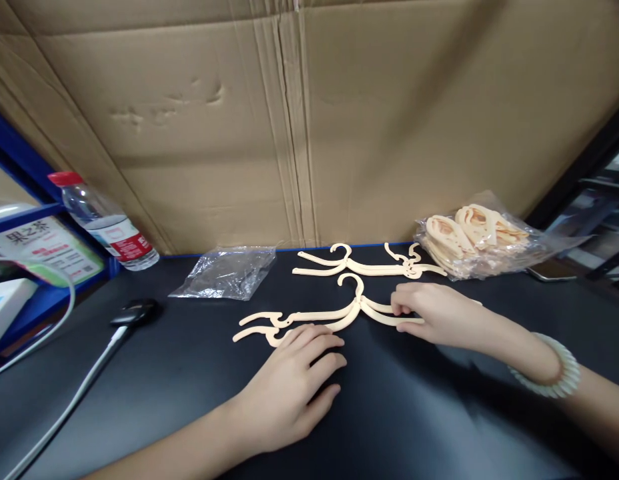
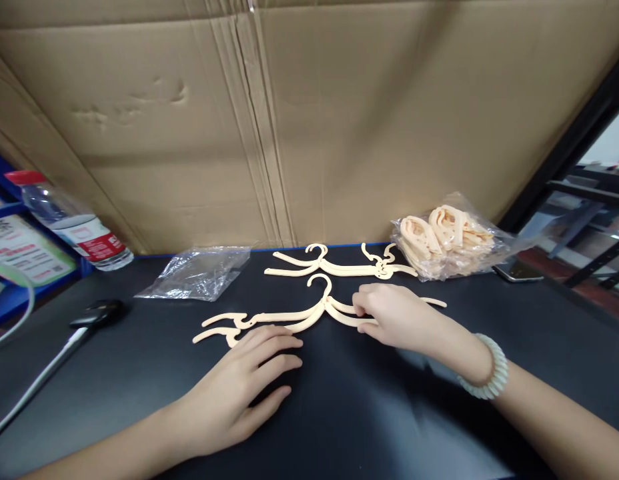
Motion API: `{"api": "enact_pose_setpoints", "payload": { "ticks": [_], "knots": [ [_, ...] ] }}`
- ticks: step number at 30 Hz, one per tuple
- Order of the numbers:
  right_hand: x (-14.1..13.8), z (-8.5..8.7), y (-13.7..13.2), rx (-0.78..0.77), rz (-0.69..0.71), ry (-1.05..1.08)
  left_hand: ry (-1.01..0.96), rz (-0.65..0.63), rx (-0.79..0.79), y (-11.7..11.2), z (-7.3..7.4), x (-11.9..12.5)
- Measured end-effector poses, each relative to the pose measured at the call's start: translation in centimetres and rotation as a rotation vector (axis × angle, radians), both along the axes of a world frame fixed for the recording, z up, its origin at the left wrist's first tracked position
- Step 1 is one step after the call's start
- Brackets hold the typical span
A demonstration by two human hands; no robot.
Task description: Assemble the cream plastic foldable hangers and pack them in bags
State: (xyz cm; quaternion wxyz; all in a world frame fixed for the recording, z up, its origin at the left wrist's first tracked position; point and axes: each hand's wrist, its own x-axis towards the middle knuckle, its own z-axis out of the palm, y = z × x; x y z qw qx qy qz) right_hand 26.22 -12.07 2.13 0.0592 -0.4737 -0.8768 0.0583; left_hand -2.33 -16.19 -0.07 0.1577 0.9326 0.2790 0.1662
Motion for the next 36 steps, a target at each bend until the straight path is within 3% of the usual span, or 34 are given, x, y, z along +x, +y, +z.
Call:
{"api": "enact_pose_setpoints", "payload": {
  "ticks": [5,11,16,18,21,24,28,33,36],
  "knots": [
    [0.6,-0.7,0.7,0.045,-0.029,0.026,0.005,0.081,0.008,0.4,-0.2,-0.2],
    [1.0,-1.2,1.7,0.065,-0.013,0.03,-0.038,0.081,-0.059,0.7,-0.5,-0.5],
    [0.3,-0.8,0.8,0.25,-0.012,-0.137,0.023,0.092,-0.051,0.9,-0.5,-0.5],
    [-0.7,-0.6,-0.1,0.369,0.062,-0.185,0.044,0.098,-0.043,0.9,-0.7,-0.5],
    [-2.6,-0.8,-1.5,0.535,0.291,-0.2,0.027,0.113,-0.021,0.9,-0.9,-0.5],
    [-4.4,-1.7,-3.0,0.624,0.525,-0.156,-0.108,0.139,0.024,0.8,-0.9,-0.3],
    [-6.2,-2.7,-4.8,0.609,0.706,-0.067,-0.291,0.07,0.023,0.2,-0.5,0.0],
    [-7.3,-3.2,-5.9,0.529,0.804,0.053,-0.287,-0.165,-0.119,-0.8,0.1,0.6],
    [-7.6,-3.7,-6.1,0.443,0.822,0.067,-0.249,-0.22,-0.193,-1.1,0.2,1.0]
  ]
}}
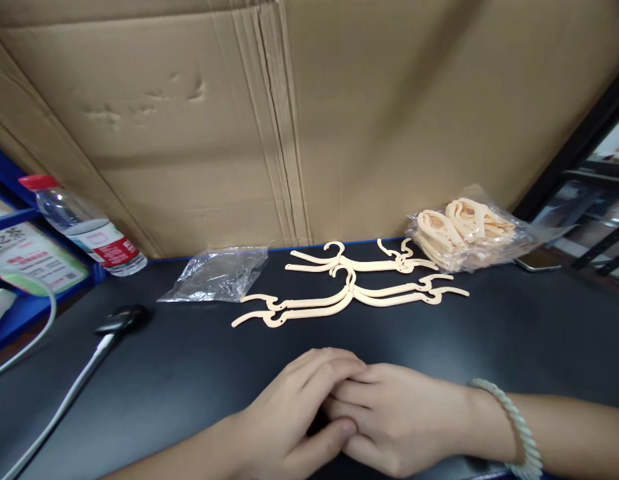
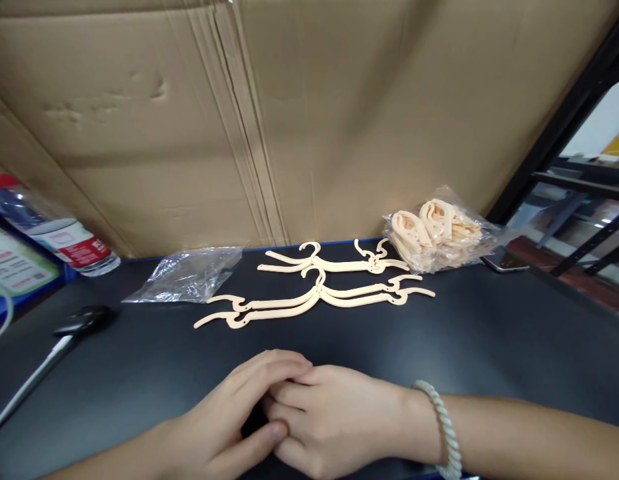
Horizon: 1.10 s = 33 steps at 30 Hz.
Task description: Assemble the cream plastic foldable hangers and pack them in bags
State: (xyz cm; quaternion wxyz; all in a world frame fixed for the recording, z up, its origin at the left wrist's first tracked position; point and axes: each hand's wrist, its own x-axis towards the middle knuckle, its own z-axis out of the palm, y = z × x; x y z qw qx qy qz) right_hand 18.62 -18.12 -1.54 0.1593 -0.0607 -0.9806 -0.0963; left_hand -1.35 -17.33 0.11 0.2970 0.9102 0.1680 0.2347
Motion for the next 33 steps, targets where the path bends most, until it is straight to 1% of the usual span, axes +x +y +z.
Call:
{"api": "enact_pose_setpoints", "payload": {
  "ticks": [4,7,10,14,17,20,23,25,27,28,29,31,33],
  "knots": [
    [-0.3,-0.8,-0.2,-0.097,-0.011,-0.036,0.095,-0.049,0.052,-0.2,-0.3,0.2],
    [-0.4,-1.1,-0.3,-0.155,-0.023,-0.056,0.134,-0.039,0.109,-0.2,-0.6,0.0],
    [-0.4,-1.0,-0.1,-0.198,0.008,-0.056,0.161,-0.009,0.153,-0.1,-0.5,-0.3],
    [-0.4,-0.4,0.3,-0.182,0.002,-0.028,0.139,0.031,0.179,0.2,-0.3,-0.6],
    [-0.3,-0.2,0.5,-0.198,-0.022,-0.01,0.109,0.045,0.154,0.4,-0.3,-0.5],
    [0.0,0.1,0.8,-0.181,-0.002,0.013,0.066,0.09,0.116,0.7,-0.5,-0.4],
    [0.8,0.8,1.6,-0.104,0.008,0.011,0.074,0.196,0.039,1.2,-0.7,-0.5],
    [1.7,1.6,2.5,-0.056,-0.023,0.043,0.074,0.276,-0.031,1.6,-0.9,-0.6],
    [3.1,2.4,4.1,-0.027,-0.1,0.129,0.055,0.33,-0.084,1.9,-1.0,-0.7],
    [4.1,2.7,5.1,-0.019,-0.173,0.186,0.048,0.341,-0.098,2.0,-1.1,-0.7],
    [5.3,2.9,6.2,-0.012,-0.26,0.235,0.05,0.34,-0.107,2.0,-1.0,-0.7],
    [8.0,2.8,8.7,-0.025,-0.495,0.293,0.061,0.322,-0.113,2.0,-0.9,-0.7],
    [10.9,2.4,11.1,0.026,-0.695,0.286,0.071,0.29,-0.119,1.9,-0.8,-0.7]
  ]
}}
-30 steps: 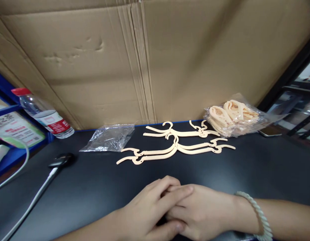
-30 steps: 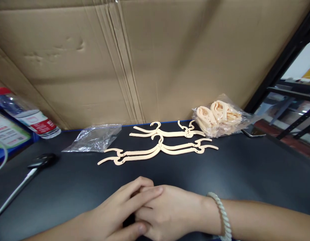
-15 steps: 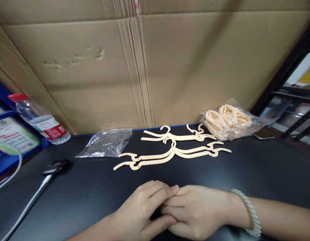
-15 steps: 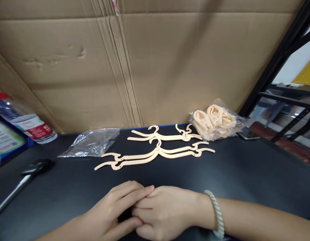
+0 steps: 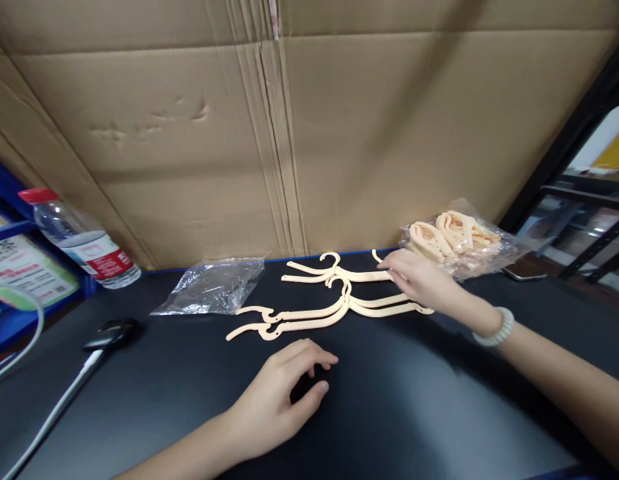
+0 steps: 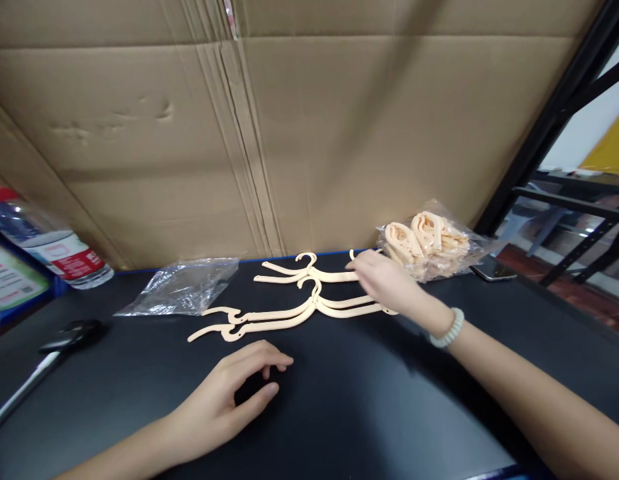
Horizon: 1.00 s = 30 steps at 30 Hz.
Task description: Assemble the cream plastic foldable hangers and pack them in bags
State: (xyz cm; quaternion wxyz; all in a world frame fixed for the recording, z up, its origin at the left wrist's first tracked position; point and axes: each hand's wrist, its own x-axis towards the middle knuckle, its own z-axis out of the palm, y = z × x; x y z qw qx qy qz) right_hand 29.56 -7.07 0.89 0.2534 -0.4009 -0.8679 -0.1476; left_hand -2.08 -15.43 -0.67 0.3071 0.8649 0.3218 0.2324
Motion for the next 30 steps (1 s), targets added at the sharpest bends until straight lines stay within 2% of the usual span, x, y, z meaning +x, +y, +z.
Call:
{"api": "enact_pose_setpoints", "payload": {
  "ticks": [3,5,12,24,30],
  "knots": [
    [3.4,-0.6,2.3,0.036,-0.182,-0.165,0.01,-0.036,-0.008,-0.1,0.2,0.0],
    [4.5,-0.8,2.8,0.063,-0.252,-0.263,0.023,-0.045,-0.006,-0.1,0.2,0.0],
    [3.5,-0.6,2.9,0.07,-0.297,-0.512,0.033,-0.067,0.023,-0.1,0.3,0.1],
    [3.6,-0.8,3.7,0.113,-0.322,-0.599,0.062,-0.081,0.034,-0.2,0.3,0.0],
    [3.3,0.1,3.1,0.205,-0.367,-0.498,0.043,-0.078,0.041,-0.2,0.4,0.2]
  ]
}}
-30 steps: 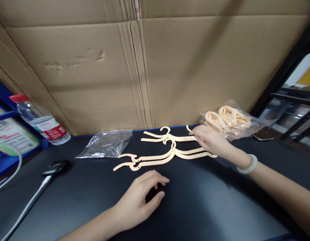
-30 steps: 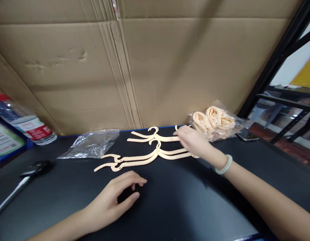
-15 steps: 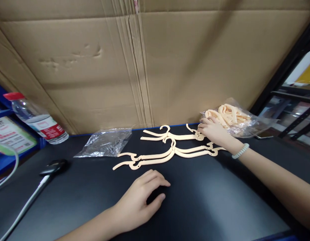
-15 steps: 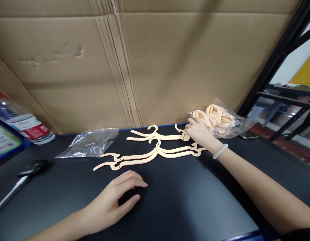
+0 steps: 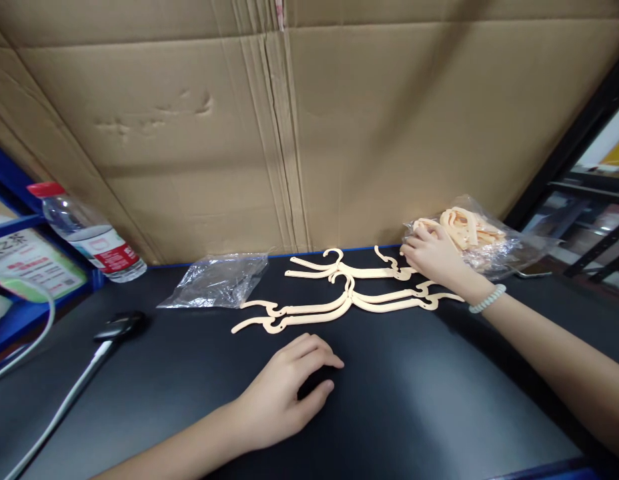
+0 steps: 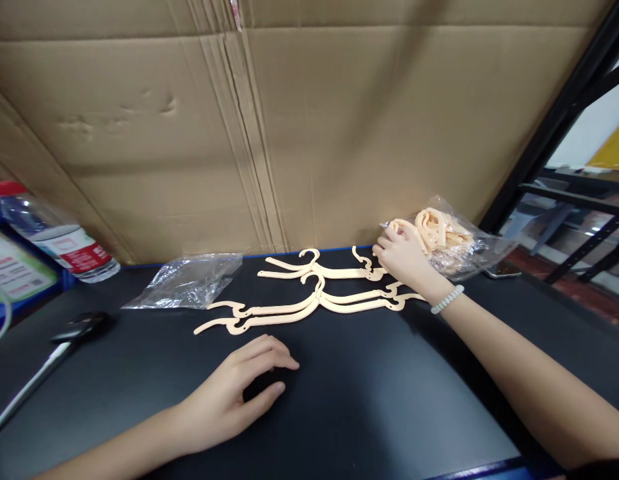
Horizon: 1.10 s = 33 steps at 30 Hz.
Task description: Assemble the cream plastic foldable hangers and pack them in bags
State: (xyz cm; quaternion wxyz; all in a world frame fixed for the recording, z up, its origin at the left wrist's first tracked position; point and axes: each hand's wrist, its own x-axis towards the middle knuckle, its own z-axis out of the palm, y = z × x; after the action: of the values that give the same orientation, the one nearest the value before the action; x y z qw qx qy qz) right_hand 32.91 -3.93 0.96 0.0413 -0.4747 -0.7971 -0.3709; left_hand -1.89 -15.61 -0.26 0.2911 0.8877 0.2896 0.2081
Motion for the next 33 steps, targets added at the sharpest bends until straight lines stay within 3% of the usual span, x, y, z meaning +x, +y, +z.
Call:
{"api": "enact_pose_setpoints", "payload": {
  "ticks": [6,10,12,15,18,20,23,26,29,31,33],
  "knots": [
    [-0.9,0.8,-1.5,0.128,0.082,0.178,-0.041,0.008,-0.023,0.0,-0.2,-0.1],
    [-3.3,0.7,-3.3,0.026,0.239,0.67,-0.098,0.05,-0.081,0.1,-0.2,0.0],
    [-5.2,0.5,-4.5,-0.121,0.3,0.994,-0.117,0.096,-0.131,0.1,-0.2,0.1],
    [-8.4,0.3,-6.7,-0.542,0.351,1.351,-0.153,0.176,-0.217,0.1,-0.2,0.4],
    [-11.2,0.0,-9.1,-0.913,0.393,1.446,-0.244,0.25,-0.27,-0.1,-0.4,0.8],
    [-12.6,-0.2,-10.5,-1.005,0.443,1.376,-0.335,0.302,-0.292,-0.2,-0.6,1.0],
    [-13.3,0.0,-11.5,-0.976,0.555,1.151,-0.439,0.328,-0.365,-0.3,-0.8,1.2],
    [-12.0,0.5,-10.5,-0.903,0.62,1.004,-0.516,0.336,-0.48,-0.3,-0.6,1.3],
    [-8.8,0.3,-7.6,-0.578,0.483,0.952,-0.604,0.374,-0.578,-0.2,-0.3,1.1],
    [-6.4,-0.4,-5.3,-0.331,0.366,0.81,-0.613,0.4,-0.598,0.0,-0.3,1.0],
    [-4.4,-1.4,-3.4,-0.273,0.281,0.621,-0.598,0.417,-0.582,0.1,-0.4,0.9]
  ]
}}
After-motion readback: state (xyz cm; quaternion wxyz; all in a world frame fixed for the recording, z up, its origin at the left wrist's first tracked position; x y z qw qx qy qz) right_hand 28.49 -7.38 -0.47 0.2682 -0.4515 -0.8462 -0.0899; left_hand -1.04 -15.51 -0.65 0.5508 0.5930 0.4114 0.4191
